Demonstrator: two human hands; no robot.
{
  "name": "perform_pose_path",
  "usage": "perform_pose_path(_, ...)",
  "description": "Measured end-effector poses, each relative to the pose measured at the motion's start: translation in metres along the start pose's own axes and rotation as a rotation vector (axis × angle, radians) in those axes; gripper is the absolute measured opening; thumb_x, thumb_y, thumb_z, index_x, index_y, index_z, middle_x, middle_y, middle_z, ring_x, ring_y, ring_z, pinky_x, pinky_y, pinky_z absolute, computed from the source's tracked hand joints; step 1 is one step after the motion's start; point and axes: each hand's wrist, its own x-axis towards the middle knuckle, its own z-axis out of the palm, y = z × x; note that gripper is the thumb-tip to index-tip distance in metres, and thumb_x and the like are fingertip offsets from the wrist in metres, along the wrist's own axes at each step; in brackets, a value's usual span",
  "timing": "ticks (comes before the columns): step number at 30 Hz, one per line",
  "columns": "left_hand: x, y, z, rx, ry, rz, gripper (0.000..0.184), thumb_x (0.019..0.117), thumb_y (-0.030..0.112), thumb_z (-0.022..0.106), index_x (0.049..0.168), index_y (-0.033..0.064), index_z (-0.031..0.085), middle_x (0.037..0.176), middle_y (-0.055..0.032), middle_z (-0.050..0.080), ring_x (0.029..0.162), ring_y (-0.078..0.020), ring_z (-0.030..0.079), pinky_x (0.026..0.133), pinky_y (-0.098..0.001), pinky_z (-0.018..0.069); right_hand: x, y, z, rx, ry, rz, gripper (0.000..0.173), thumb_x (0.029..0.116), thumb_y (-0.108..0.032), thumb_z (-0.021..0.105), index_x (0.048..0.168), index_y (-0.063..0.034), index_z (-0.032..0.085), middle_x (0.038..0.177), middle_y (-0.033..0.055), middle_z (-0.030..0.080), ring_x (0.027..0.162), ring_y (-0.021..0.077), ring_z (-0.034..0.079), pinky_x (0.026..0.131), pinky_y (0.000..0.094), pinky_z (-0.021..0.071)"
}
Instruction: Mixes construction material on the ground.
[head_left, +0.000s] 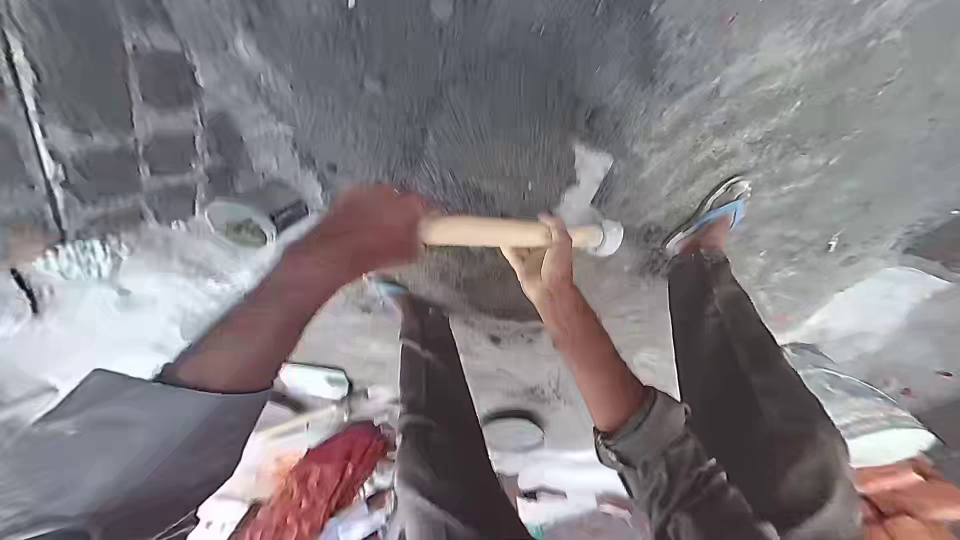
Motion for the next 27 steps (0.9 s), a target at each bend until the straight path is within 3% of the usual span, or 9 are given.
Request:
perform_pose_path(4,-0.023,-0.027,0.061,-0.202,-0.063,0.089,0.031,0.0766,0.019,0.082,0.105,0.0147,0.073,0.101,-0.0158,0.07,0.098,-0.0401,0.067,0.078,-0.0661,0.0522,-0.042,0.035,-0.01,-0.052,0.064,-0.043,0.042,0.0996,-0.03,0.053,0.136,-0.0101,0.047,0.126,0.0207,0.062,0.106,0.0363,0.067,0.085,0.0532,0.0583)
perform_pose_path(7,-0.045,0.029,0.127,-0.477,-0.138,0.197,0.041,0.0857,0.015,0.076,0.124,0.0018,0.067,0.121,-0.026,0.066,0.115,-0.0465,0.061,0.094,-0.0683,0.0461,-0.053,0.042,-0.075,-0.199,0.262,-0.078,0.036,0.1048,-0.03,0.043,0.134,-0.0094,0.044,0.119,0.0181,0.058,0.101,0.031,0.063,0.079,0.0489,0.0559)
perform_pose_path(9,-0.081,0.082,0.165,-0.584,-0.269,0.217,0.048,0.0896,0.011,0.071,0.135,0.0003,0.06,0.134,-0.0277,0.06,0.125,-0.0475,0.056,0.101,-0.0668,0.0436,-0.052,0.058,-0.136,-0.367,0.411,-0.126,0.022,0.105,-0.029,0.043,0.11,-0.0096,0.051,0.092,0.01,0.061,0.078,0.0206,0.064,0.064,0.0383,0.0554)
perform_pose_path(12,-0.113,0.122,0.215,-0.548,-0.459,0.237,0.041,0.0909,0.004,0.067,0.13,-0.0051,0.06,0.13,-0.0282,0.062,0.119,-0.0472,0.06,0.095,-0.0645,0.0488,-0.059,0.095,-0.211,-0.519,0.605,-0.092,0.021,0.1025,-0.024,0.05,0.11,-0.0051,0.054,0.088,0.0115,0.059,0.072,0.0207,0.06,0.06,0.0377,0.0521)
perform_pose_path(17,-0.114,0.102,0.281,-0.369,-0.634,0.365,0.041,0.089,0.01,0.071,0.127,-0.0019,0.062,0.126,-0.0246,0.064,0.116,-0.0442,0.062,0.093,-0.0627,0.0496,-0.096,0.165,-0.268,-1.409,1.013,0.198,0.074,0.101,-0.055,0.055,0.144,0.0058,0.05,0.154,0.033,0.04,0.141,0.0474,0.042,0.11,0.0634,0.0374)
perform_pose_path(19,-0.109,0.099,0.298,-0.317,-0.704,0.335,0.042,0.0868,0.013,0.072,0.125,-0.0014,0.062,0.123,-0.0237,0.065,0.115,-0.0431,0.063,0.091,-0.0619,0.0511,-0.105,0.18,-0.287,-1.835,0.908,0.131,0.074,0.0979,-0.06,0.054,0.141,0.0002,0.057,0.154,0.0295,0.043,0.14,0.0455,0.045,0.111,0.0611,0.0386)
perform_pose_path(22,-0.099,0.115,0.3,-0.201,-0.772,0.251,0.042,0.0854,0.009,0.071,0.124,-0.0032,0.061,0.121,-0.024,0.065,0.114,-0.0432,0.063,0.091,-0.0604,0.0513,-0.091,0.165,-0.312,-2.092,0.318,-0.113,0.061,0.0823,-0.028,0.073,0.135,0.0013,0.062,0.145,0.0276,0.053,0.137,0.0429,0.049,0.114,0.0565,0.039)
perform_pose_path(24,-0.087,0.128,0.291,-0.098,-0.789,0.232,0.043,0.0855,0.01,0.07,0.126,-0.0006,0.06,0.121,-0.0228,0.065,0.113,-0.0426,0.064,0.091,-0.0602,0.0514,-0.067,0.15,-0.321,-2.145,-0.177,0.063,0.076,0.0781,-0.021,0.079,0.147,-0.0034,0.052,0.151,0.0213,0.049,0.145,0.0388,0.042,0.122,0.0567,0.0277)
perform_pose_path(27,-0.055,0.131,0.273,-0.095,-0.763,0.243,0.045,0.0895,0.026,0.071,0.128,0.006,0.061,0.119,-0.0212,0.067,0.113,-0.0423,0.064,0.091,-0.0635,0.05,-0.04,0.127,-0.321,-2.149,-0.383,0.122,0.059,0.0831,-0.014,0.075,0.138,-0.0017,0.056,0.137,0.0203,0.06,0.131,0.0389,0.054,0.115,0.0567,0.0356)
